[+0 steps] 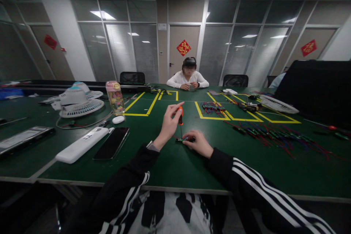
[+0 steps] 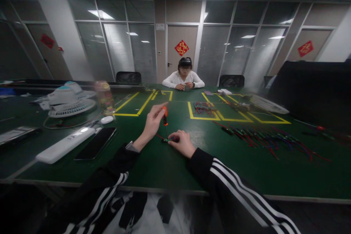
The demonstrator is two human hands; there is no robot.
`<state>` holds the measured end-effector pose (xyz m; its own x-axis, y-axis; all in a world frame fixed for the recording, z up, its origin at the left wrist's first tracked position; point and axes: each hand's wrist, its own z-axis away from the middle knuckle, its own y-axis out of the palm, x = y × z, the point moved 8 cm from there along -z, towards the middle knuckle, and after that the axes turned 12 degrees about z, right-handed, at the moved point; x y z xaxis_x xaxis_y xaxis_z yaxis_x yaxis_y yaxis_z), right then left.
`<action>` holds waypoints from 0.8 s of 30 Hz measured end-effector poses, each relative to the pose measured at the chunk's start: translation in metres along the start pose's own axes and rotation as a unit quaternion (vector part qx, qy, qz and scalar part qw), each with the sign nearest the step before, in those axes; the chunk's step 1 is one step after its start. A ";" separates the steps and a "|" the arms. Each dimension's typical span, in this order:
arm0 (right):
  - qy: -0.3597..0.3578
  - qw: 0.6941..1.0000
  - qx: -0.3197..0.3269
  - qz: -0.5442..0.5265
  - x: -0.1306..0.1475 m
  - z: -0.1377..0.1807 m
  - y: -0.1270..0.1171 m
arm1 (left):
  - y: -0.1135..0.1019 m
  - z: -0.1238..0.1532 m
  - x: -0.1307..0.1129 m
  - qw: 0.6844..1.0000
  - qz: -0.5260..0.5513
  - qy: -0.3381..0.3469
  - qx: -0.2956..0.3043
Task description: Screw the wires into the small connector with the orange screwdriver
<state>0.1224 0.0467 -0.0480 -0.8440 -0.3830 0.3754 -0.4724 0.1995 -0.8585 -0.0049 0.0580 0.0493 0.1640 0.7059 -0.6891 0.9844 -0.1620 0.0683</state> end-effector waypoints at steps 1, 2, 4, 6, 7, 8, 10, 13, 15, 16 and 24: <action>0.000 1.000 0.000 0.000 0.000 0.000 0.000 | 0.002 0.000 0.001 1.000 0.017 -0.009 0.012; 0.000 1.000 0.000 0.000 0.000 0.000 0.000 | 0.004 0.000 0.003 0.999 0.035 -0.019 0.023; 0.000 1.000 0.000 -0.001 -0.001 0.000 0.000 | 0.005 0.000 0.004 0.998 0.051 -0.028 0.030; -0.002 1.000 0.000 -0.001 0.000 0.000 0.000 | 0.003 0.001 0.001 0.999 0.027 -0.014 0.016; -0.002 1.000 0.000 0.000 0.000 0.000 0.000 | 0.001 0.001 0.000 1.000 0.007 -0.003 0.006; -0.002 1.000 0.001 0.001 0.001 0.000 0.000 | 0.000 0.001 -0.002 1.000 -0.010 0.005 -0.002; 0.000 1.000 0.001 0.001 0.001 0.000 -0.001 | 0.000 0.001 -0.003 1.000 -0.019 0.007 -0.004; 0.004 1.000 0.001 0.000 0.002 0.001 -0.002 | 0.003 0.001 0.002 0.999 0.027 -0.021 0.018; 0.005 1.000 0.002 0.000 0.002 0.001 -0.002 | 0.004 0.001 0.006 0.998 0.053 -0.038 0.019; 0.004 1.000 0.002 0.000 0.002 0.001 -0.002 | 0.003 0.001 0.006 0.998 0.050 -0.038 0.011; 0.004 1.000 -0.006 0.006 -0.001 0.000 0.000 | 0.003 -0.001 0.007 0.998 0.041 -0.032 0.021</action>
<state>0.1234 0.0471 -0.0488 -0.8520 -0.3733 0.3671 -0.4645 0.2156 -0.8589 -0.0007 0.0630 0.0451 0.2375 0.6436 -0.7276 0.9642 -0.2470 0.0963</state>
